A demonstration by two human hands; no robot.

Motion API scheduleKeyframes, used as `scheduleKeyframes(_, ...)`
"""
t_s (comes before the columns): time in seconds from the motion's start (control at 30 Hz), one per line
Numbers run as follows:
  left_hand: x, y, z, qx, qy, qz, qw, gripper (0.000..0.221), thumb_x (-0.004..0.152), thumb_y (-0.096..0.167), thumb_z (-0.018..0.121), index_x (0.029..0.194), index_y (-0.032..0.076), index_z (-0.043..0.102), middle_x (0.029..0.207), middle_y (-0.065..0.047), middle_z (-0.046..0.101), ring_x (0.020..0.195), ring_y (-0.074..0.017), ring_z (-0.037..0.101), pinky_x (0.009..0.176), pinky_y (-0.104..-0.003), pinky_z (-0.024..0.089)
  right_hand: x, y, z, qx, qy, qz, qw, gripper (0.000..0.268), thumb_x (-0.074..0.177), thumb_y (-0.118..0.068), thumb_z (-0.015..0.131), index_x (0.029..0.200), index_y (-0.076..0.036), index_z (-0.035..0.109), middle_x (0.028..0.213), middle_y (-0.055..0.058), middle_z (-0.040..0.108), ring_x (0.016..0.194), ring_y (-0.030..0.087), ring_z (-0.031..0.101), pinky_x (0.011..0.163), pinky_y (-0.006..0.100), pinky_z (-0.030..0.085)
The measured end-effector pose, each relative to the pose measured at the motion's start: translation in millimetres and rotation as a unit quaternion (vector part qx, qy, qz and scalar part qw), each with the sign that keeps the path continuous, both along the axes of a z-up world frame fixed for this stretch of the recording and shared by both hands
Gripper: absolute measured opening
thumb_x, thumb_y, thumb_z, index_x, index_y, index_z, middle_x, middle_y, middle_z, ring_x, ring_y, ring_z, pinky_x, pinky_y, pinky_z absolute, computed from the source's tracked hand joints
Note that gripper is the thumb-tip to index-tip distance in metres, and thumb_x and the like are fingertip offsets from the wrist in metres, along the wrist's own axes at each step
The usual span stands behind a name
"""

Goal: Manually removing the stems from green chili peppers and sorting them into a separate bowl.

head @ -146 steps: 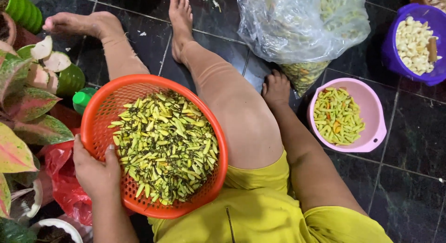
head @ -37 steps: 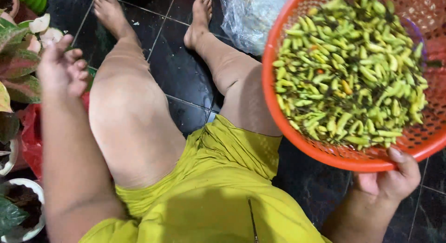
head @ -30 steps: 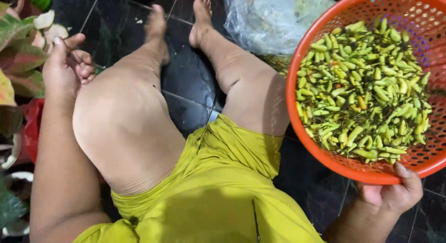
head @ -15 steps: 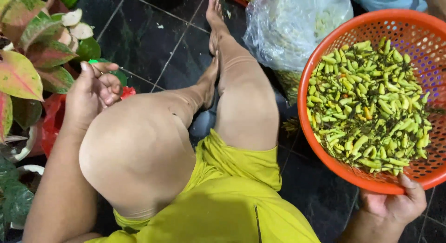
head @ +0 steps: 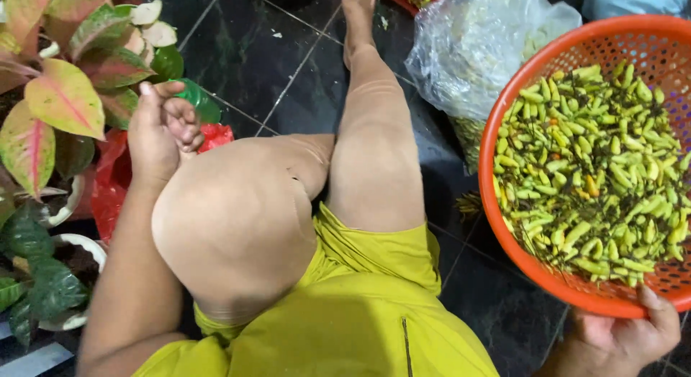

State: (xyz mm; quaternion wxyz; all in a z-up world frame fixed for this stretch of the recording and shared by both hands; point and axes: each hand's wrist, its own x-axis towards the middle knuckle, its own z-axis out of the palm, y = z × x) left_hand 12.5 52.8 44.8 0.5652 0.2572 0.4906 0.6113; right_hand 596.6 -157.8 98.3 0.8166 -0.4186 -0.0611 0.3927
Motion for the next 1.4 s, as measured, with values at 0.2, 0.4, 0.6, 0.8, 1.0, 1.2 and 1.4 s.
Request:
scheduleKeyframes(0.2,-19.5,-60.3,-14.9,0.071,0.099,0.216,0.969,0.03,0.107,0.038,0.045,0.114,0.013,0.058,0.069,0.004,0.048,0.05,-0.0079,0.038,0.043,-0.023,0.028,20.6,-23.2,-11.2,0.007,-0.007,0.001,1.0,0.079,0.074,-0.008,0.065,0.154,-0.004,0.065,0.148,0.015,0.074,0.14,0.032,0.069,0.127,0.053,0.053)
scheduleKeyframes(0.4,-47.6,-92.2,-0.3,0.049,0.103,0.167,0.979,0.02,0.11,0.033,0.046,0.119,0.016,0.052,0.068,0.002,0.045,0.054,-0.0101,0.04,0.048,-0.024,0.029,77.7,-53.8,-71.1,-0.016,-0.048,0.057,0.997,0.048,0.093,-0.025,0.068,0.14,-0.016,0.07,0.151,0.001,0.07,0.154,0.019,0.064,0.138,0.056,0.046)
scheduleKeyframes(0.6,-45.9,-109.4,-2.6,0.071,0.124,0.137,0.98,0.025,0.109,0.035,0.05,0.121,0.013,0.053,0.072,-0.001,0.052,0.057,-0.0096,0.046,0.046,-0.022,0.037,-36.6,17.1,-8.2,-0.005,-0.082,0.079,0.993,0.075,0.076,-0.02,0.067,0.15,-0.01,0.064,0.159,0.009,0.066,0.155,0.028,0.061,0.139,0.051,0.048)
scheduleKeyframes(0.8,-39.1,-108.8,-2.6,0.029,0.08,0.13,0.988,0.018,0.107,0.018,0.045,0.122,0.013,0.053,0.075,0.0,0.053,0.062,-0.0098,0.048,0.051,-0.023,0.036,-92.2,70.1,-60.9,-0.033,-0.003,0.201,0.979,0.044,0.079,-0.01,0.062,0.122,-0.012,0.068,0.113,0.006,0.073,0.108,0.027,0.069,0.106,0.056,0.052)
scheduleKeyframes(1.0,-42.7,-50.6,-30.8,0.105,0.048,0.053,0.992,0.05,0.101,0.032,0.057,0.144,0.019,0.037,0.127,-0.013,0.058,0.11,-0.0244,0.063,0.074,-0.032,0.063,-150.9,96.4,-138.0,-0.122,0.088,0.37,0.917,0.065,0.073,-0.013,0.056,0.137,-0.005,0.06,0.108,0.018,0.073,0.094,0.039,0.072,0.086,0.068,0.055)
scheduleKeyframes(1.2,-5.5,-30.2,-68.5,0.033,0.019,-0.035,0.999,0.045,0.106,0.043,0.051,0.146,0.024,0.044,0.129,-0.012,0.06,0.111,-0.0225,0.061,0.088,-0.032,0.059,-232.6,108.3,-97.3,-0.281,-0.031,0.375,0.883,0.067,0.077,-0.019,0.072,0.137,0.005,0.052,0.101,0.022,0.06,0.097,0.041,0.062,0.087,0.065,0.05)
scheduleKeyframes(1.4,-1.2,-22.7,-101.8,0.066,0.08,-0.039,0.994,0.058,0.109,0.046,0.045,0.158,0.017,0.036,0.125,-0.015,0.065,0.116,-0.0258,0.065,0.101,-0.042,0.057,-237.4,106.8,-62.5,-0.332,-0.225,0.361,0.842,0.066,0.092,-0.027,0.072,0.138,0.015,0.051,0.116,0.038,0.058,0.115,0.05,0.058,0.097,0.069,0.046)
